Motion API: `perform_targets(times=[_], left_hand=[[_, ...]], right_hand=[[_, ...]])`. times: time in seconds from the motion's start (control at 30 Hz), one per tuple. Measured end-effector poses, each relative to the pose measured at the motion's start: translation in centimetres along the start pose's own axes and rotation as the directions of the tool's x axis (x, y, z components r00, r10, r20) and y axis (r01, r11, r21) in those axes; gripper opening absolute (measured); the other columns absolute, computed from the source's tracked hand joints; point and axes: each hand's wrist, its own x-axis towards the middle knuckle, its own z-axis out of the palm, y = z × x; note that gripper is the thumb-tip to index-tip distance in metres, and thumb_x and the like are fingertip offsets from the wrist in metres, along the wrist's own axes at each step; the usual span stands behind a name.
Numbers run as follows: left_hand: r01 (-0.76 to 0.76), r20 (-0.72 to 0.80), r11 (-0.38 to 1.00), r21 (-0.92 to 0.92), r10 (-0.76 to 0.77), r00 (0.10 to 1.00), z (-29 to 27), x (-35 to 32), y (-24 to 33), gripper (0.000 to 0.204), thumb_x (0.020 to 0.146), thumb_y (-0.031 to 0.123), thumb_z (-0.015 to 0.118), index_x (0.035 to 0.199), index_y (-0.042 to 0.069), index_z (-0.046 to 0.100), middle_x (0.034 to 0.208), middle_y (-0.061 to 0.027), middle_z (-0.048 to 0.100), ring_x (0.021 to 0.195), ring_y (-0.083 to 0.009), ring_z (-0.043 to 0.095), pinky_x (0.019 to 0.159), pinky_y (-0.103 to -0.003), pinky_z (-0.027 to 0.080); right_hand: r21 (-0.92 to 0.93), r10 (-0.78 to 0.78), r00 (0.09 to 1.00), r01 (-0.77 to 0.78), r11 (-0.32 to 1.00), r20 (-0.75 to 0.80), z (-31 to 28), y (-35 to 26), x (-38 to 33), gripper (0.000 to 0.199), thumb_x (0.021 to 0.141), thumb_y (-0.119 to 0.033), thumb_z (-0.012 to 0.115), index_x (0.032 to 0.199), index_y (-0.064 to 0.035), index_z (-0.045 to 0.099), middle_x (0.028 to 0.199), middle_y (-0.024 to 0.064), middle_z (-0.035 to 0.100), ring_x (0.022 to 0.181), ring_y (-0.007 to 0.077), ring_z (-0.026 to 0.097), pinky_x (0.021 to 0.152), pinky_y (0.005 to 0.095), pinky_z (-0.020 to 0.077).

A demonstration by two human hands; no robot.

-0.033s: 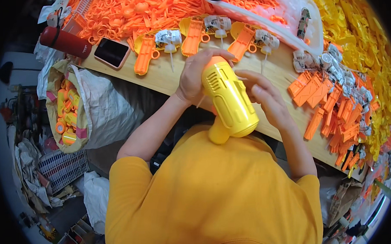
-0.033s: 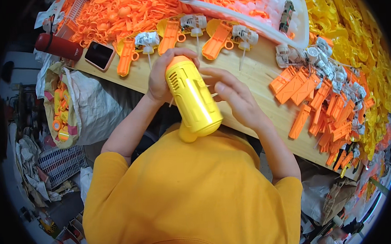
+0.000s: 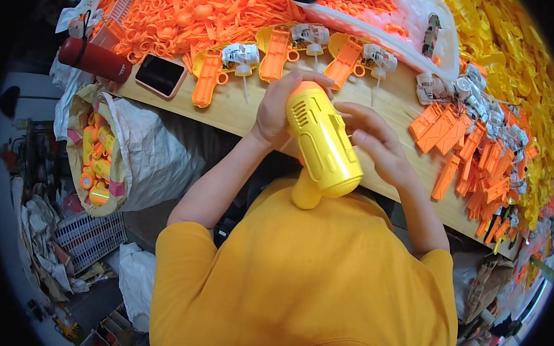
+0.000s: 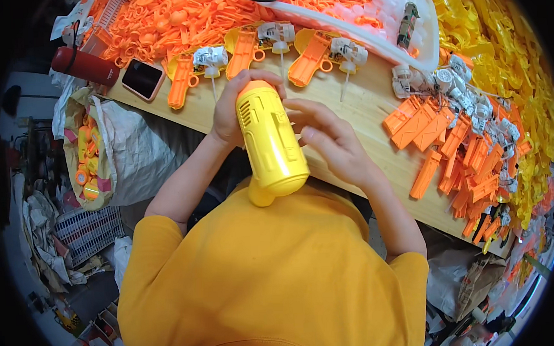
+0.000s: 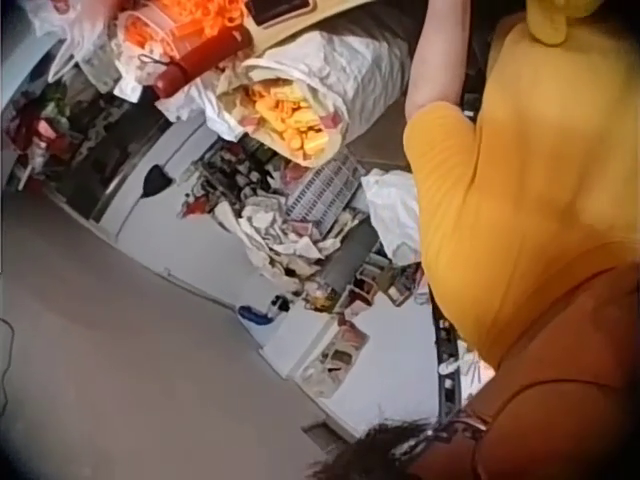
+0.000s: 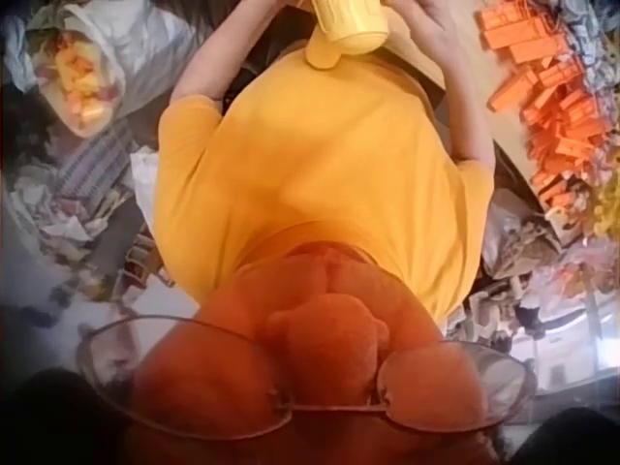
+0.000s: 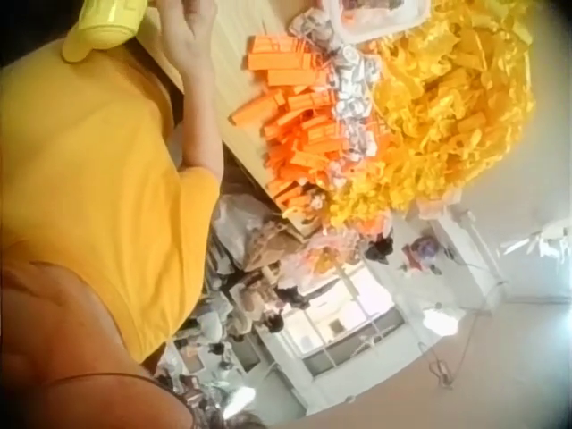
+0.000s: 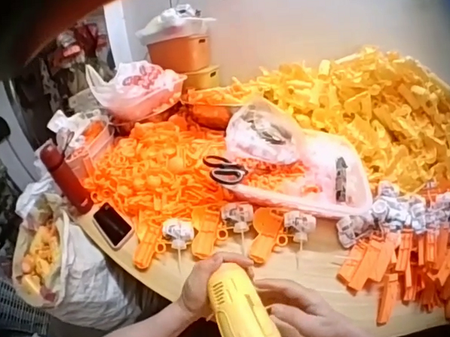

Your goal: Assembling various plastic components to form yellow toy guns on a workbench.

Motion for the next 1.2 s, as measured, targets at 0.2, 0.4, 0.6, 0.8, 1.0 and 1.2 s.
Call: perform_targets(times=[0.2,0.4,0.6,0.8,1.0,1.2], left_hand=[[0.252,0.11,0.905,-0.343,-0.227,0.968,0.3,0.8,-1.1,0.05,0.097,0.039,0.035,0.102,-0.002,0.062,0.088,-0.0125,0.063,0.074,-0.0198,0.062,0.072,-0.032,0.053],[0.374,0.126,0.8,-0.469,-0.359,0.925,0.1,1.1,-3.1,0.041,0.098,0.037,0.038,0.109,0.004,0.059,0.092,-0.0114,0.064,0.075,-0.021,0.065,0.068,-0.036,0.056],[0.354,0.351,0.874,-0.334,-0.233,0.907,-1.0,-1.1,-7.1,0.026,0.094,0.021,0.052,0.117,0.009,0.058,0.111,-0.0061,0.063,0.099,-0.0182,0.063,0.086,-0.036,0.054],[-0.1,0.073,0.797,0.596,0.07,0.995,-1.4,2.6,-0.4,0.015,0.083,0.006,0.063,0.097,0.003,0.067,0.08,-0.0011,0.064,0.076,-0.0076,0.06,0.069,-0.025,0.049],[-0.141,-0.123,0.318,0.937,0.684,0.719,-11.8,11.8,10.0,0.029,0.084,0.014,0.067,0.108,0.0,0.064,0.091,-0.0079,0.068,0.082,-0.0164,0.065,0.071,-0.028,0.052],[0.086,0.036,-0.201,0.976,0.538,0.842,-17.9,17.5,14.0,0.047,0.071,0.029,0.076,0.113,0.01,0.066,0.111,-0.0145,0.064,0.109,-0.033,0.056,0.094,-0.042,0.044]], right_hand=[[-0.462,-0.229,0.965,0.261,0.848,0.124,-0.7,-0.3,0.8,0.05,0.085,-0.005,0.063,0.133,-0.0045,0.049,0.115,0.0119,0.06,0.097,0.0171,0.061,0.086,0.0302,0.0482],[-0.607,-0.429,0.874,0.472,0.639,0.228,-1.2,-2.2,1.8,0.061,0.076,-0.016,0.073,0.132,-0.0044,0.05,0.125,0.0168,0.055,0.116,0.0305,0.053,0.097,0.0401,0.0426],[-0.537,-0.344,0.805,0.583,0.61,0.484,-0.7,-3.6,3.2,0.068,0.065,-0.024,0.084,0.123,-0.0048,0.054,0.12,0.0126,0.059,0.113,0.0312,0.056,0.1,0.0458,0.0402],[-0.4,-0.353,0.928,0.281,0.872,-0.119,-1.7,0.3,1.7,0.076,0.054,-0.013,0.09,0.116,-0.0066,0.046,0.105,0.0047,0.057,0.095,0.0174,0.059,0.086,0.0336,0.0481],[-0.209,-0.192,0.944,0.137,0.968,-0.269,-0.8,1.2,2.7,0.067,0.062,0.0,0.082,0.116,-0.0059,0.043,0.106,0.0041,0.056,0.096,0.0133,0.058,0.084,0.0301,0.0495],[-0.328,-0.213,0.939,0.119,0.937,-0.268,-0.2,3.0,3.6,0.071,0.06,-0.002,0.082,0.119,-0.0065,0.044,0.107,0.0053,0.055,0.098,0.0158,0.057,0.088,0.0316,0.0468]])
